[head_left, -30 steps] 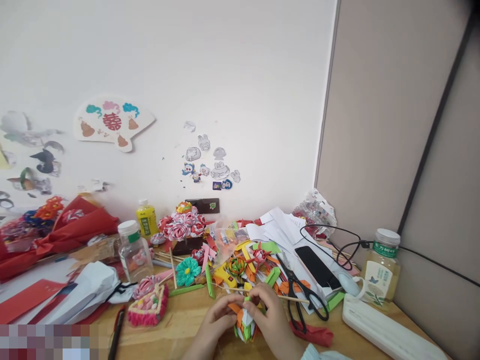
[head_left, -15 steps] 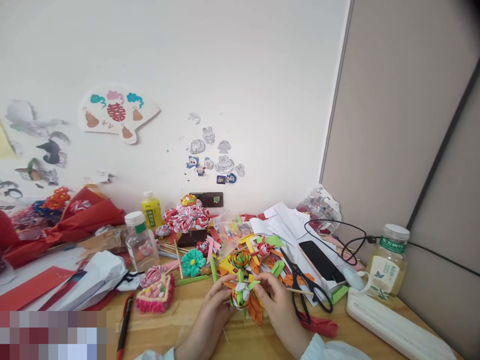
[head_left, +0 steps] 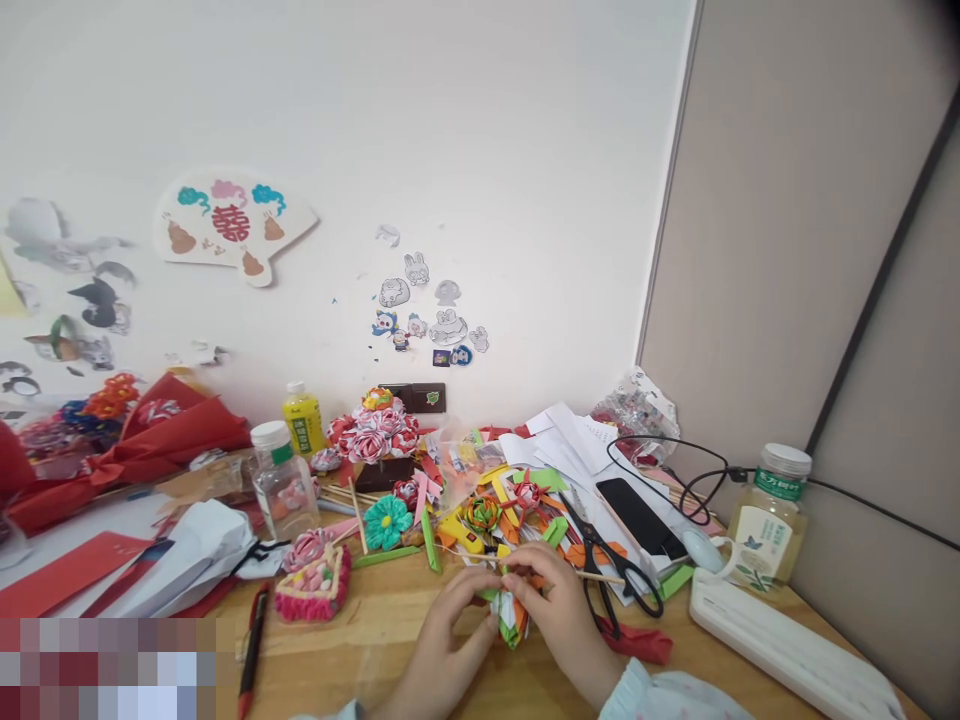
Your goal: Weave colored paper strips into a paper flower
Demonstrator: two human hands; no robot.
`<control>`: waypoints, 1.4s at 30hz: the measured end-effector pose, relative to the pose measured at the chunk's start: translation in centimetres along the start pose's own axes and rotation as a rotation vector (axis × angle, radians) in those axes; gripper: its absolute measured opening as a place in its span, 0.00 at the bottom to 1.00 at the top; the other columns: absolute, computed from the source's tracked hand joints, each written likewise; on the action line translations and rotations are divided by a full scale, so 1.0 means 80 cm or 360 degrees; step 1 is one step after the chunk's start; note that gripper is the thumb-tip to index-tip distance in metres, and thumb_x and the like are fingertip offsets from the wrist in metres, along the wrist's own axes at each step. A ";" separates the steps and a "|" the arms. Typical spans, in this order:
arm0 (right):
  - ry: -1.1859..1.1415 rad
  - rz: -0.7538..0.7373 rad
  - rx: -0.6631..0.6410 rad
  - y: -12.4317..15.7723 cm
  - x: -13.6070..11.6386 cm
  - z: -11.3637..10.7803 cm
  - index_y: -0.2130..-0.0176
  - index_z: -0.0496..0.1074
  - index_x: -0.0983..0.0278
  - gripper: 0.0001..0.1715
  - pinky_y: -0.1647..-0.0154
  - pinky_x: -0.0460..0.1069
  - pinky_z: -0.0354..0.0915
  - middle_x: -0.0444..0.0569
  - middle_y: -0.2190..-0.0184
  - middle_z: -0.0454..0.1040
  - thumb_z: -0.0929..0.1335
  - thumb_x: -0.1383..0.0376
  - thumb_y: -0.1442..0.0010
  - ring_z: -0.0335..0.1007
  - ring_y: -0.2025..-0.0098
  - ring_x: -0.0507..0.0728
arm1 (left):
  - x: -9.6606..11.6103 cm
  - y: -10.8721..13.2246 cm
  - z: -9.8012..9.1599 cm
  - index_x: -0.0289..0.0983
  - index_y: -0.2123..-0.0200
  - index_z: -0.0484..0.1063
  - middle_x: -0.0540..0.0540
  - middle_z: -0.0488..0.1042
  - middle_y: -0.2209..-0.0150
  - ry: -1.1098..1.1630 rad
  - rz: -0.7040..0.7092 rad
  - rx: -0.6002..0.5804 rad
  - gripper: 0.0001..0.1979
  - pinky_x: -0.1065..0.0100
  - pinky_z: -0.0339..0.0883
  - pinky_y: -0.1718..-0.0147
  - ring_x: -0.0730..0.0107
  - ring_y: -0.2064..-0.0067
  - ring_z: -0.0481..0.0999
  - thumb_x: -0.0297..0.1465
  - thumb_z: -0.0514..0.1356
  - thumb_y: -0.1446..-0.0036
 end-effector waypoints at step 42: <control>-0.0667 0.0333 -0.0365 0.018 0.007 0.043 0.73 0.62 0.64 0.16 0.70 0.45 0.58 0.42 0.74 0.63 0.71 0.57 0.51 0.62 0.70 0.53 | 0.032 -0.004 -0.014 0.37 0.75 0.63 0.50 0.68 0.71 -0.0283 -0.0028 -0.0213 0.04 0.70 0.62 0.64 0.67 0.66 0.68 0.28 0.56 0.50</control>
Point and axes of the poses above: each hand's wrist, its own y-axis away from the middle knuckle, its own z-axis out of the palm, x = y × z, the point moved 8 cm from there along -y, towards the middle knuckle
